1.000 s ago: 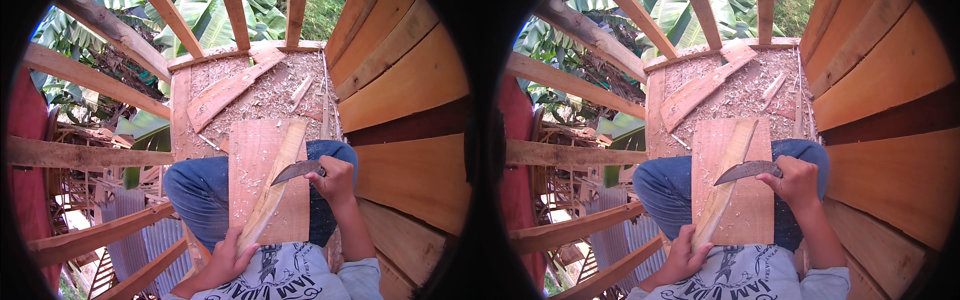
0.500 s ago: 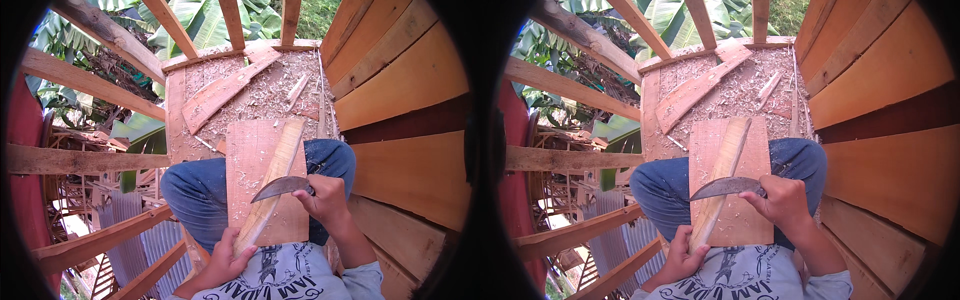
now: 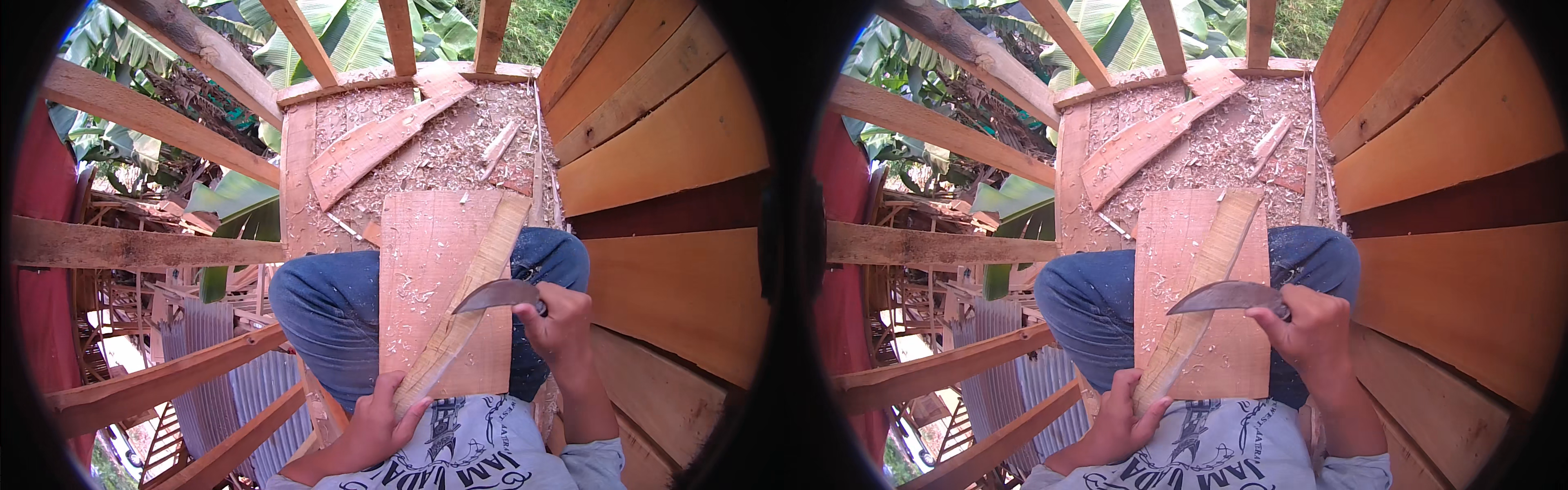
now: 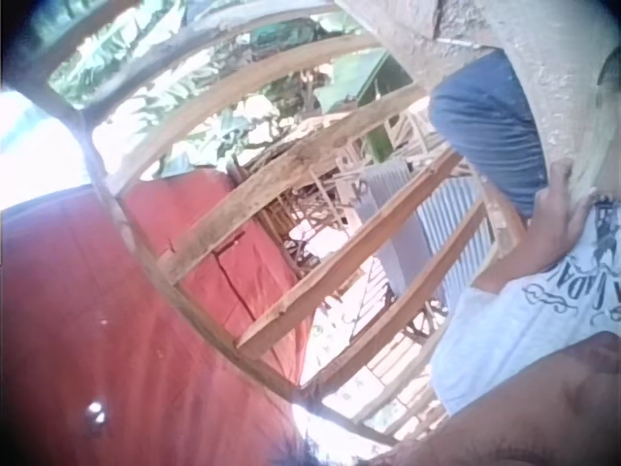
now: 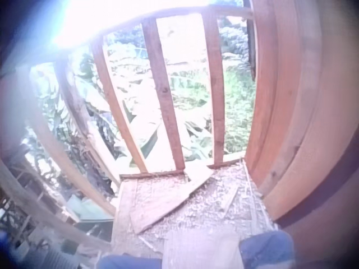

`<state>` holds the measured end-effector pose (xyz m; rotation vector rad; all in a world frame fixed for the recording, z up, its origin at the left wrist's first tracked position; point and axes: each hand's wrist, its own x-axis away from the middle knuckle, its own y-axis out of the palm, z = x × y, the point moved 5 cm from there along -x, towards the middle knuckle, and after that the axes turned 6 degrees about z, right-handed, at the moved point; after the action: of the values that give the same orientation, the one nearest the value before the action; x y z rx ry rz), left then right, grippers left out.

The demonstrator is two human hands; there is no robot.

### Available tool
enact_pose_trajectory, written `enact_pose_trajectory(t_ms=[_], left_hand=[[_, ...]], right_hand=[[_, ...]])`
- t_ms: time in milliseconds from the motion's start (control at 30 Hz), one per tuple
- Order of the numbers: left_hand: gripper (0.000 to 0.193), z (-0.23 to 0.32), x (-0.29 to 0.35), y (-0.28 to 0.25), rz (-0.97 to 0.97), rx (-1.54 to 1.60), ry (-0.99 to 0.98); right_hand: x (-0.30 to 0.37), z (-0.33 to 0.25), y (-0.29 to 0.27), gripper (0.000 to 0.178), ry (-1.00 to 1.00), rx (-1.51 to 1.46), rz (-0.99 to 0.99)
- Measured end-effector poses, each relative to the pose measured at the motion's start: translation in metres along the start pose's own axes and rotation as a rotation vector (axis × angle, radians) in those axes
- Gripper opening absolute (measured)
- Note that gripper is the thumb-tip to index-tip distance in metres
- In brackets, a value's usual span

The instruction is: The person sits cross-legged on a wooden platform and uses a curved knife to shave and shape a long, thin piece of wood. They hold the wood with their left hand and repeatedly scrape the surface with the knife in their right hand, producing wood shavings.

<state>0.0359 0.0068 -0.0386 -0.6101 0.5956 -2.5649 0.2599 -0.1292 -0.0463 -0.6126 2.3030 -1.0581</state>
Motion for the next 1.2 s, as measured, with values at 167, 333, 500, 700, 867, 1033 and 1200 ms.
enact_pose_trajectory(t_ms=[167, 333, 500, 700, 867, 1033, 1200], left_hand=[[0.045, 0.016, -0.003, 0.006, -0.052, -0.056, 0.052], [0.044, 0.017, 0.011, 0.007, -0.118, -0.072, 0.035], [0.044, -0.001, 0.001, 0.002, -0.018, -0.009, -0.046], [0.044, 0.01, -0.001, 0.009, -0.067, -0.044, -0.003], [0.043, 0.013, 0.001, 0.01, -0.148, -0.049, -0.07], [0.042, -0.004, 0.0, 0.008, -0.056, -0.013, -0.062], [0.041, 0.0, 0.001, 0.007, -0.1, -0.047, -0.075]], right_hand=[[-0.006, 0.019, 0.009, 0.064, -0.031, 0.043, 0.073], [-0.033, 0.089, -0.008, 0.066, 0.418, 0.077, 0.201], [-0.014, 0.057, -0.022, 0.065, 0.322, -0.176, 0.164], [0.014, 0.002, 0.013, 0.061, 0.006, -0.047, -0.018], [-0.022, 0.067, 0.001, 0.064, 0.136, 0.073, 0.186], [-0.003, 0.019, 0.003, 0.063, 0.1, -0.025, 0.034], [0.02, -0.005, 0.023, 0.063, -0.067, -0.048, -0.088]])
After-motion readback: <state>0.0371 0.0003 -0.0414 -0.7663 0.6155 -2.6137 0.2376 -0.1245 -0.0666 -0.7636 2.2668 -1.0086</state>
